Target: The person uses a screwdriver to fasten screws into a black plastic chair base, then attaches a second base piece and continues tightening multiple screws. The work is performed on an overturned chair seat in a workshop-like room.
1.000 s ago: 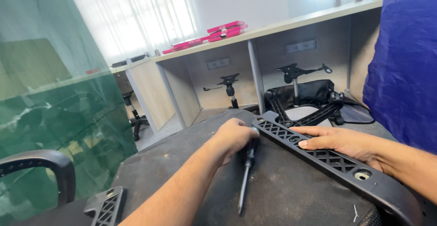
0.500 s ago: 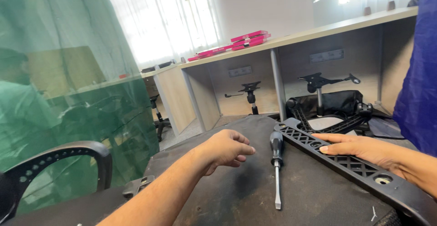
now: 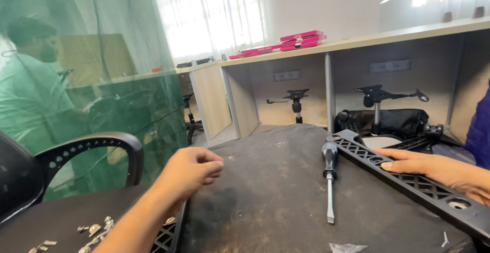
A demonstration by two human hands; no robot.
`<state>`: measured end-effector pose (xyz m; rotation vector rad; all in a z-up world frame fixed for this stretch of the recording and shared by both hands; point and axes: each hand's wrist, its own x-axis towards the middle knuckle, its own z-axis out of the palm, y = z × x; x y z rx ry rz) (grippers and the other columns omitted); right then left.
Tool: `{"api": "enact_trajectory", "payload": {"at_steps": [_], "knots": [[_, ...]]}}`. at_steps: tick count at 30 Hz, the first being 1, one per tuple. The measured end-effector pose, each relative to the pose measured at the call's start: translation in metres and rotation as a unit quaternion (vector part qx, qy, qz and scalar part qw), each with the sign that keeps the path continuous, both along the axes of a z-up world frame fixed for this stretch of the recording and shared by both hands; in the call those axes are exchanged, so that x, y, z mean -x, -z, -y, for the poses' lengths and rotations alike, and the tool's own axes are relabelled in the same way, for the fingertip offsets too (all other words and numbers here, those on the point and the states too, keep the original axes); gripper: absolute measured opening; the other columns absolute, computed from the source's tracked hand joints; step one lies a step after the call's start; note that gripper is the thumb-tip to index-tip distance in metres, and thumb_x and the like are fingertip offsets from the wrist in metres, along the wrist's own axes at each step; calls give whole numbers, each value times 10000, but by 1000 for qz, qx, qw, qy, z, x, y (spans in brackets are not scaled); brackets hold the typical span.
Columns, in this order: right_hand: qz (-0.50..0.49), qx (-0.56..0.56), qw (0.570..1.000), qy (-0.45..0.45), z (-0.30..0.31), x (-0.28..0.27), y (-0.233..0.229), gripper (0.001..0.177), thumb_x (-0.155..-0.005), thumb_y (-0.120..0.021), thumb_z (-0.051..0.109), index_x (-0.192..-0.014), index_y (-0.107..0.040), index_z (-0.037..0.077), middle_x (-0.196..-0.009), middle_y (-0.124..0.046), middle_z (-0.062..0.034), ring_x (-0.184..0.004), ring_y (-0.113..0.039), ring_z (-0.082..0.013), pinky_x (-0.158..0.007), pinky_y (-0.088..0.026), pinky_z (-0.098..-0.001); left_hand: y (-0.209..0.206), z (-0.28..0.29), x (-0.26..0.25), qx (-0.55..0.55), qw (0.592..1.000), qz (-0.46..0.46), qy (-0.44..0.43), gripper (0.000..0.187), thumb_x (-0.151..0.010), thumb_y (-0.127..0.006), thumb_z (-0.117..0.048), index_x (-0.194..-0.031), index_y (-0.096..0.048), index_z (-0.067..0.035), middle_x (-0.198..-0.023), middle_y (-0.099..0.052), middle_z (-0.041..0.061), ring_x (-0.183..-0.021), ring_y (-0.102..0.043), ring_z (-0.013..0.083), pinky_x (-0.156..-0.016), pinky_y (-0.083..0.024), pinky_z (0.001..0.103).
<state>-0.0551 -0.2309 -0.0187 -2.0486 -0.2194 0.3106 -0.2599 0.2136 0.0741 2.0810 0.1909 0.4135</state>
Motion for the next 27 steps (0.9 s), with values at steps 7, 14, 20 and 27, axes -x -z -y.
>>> {"api": "enact_trajectory", "payload": {"at_steps": [7, 14, 20, 27], "knots": [[-38, 1, 999, -37, 20, -59, 20, 724, -834, -802, 406, -1504, -567, 265, -1500, -568, -107, -1419, -549, -275, -1204, -368, -461, 27, -110, 61, 39, 985, 61, -155, 221, -872, -717, -166, -974, -796, 14, -890, -775, 93, -832, -706, 162, -750, -541, 285], [50, 149, 979, -132, -5, -70, -25, 891, -794, -897, 80, -1514, -442, 341, -1585, -448, -12, -1548, -350, -251, -1315, -177, -528, 63, -211, 108, 24, 968, 42, -248, 229, -875, -743, -166, -1020, -769, 9, -891, -765, 122, -787, -663, 178, -723, -531, 312], [56, 417, 881, -215, -70, -8, -99, 988, -801, -709, -134, -1519, -380, 458, -1706, -315, 150, -1633, -185, -113, -1358, -82, -476, 78, -250, 122, -86, 924, -48, -369, 227, -893, -757, -203, -1078, -823, -90, -893, -810, 90, -731, -684, 221, -715, -544, 359], [28, 507, 818, -271, -112, -3, -131, 1160, -683, -802, -152, -1560, -361, 466, -1495, -539, 19, -1501, -491, -170, -1312, -317, -415, 94, -248, 110, -197, 899, -123, -372, 255, -886, -732, -285, -1085, -834, -165, -1027, -834, 52, -971, -787, 208, -916, -597, 366]]}}
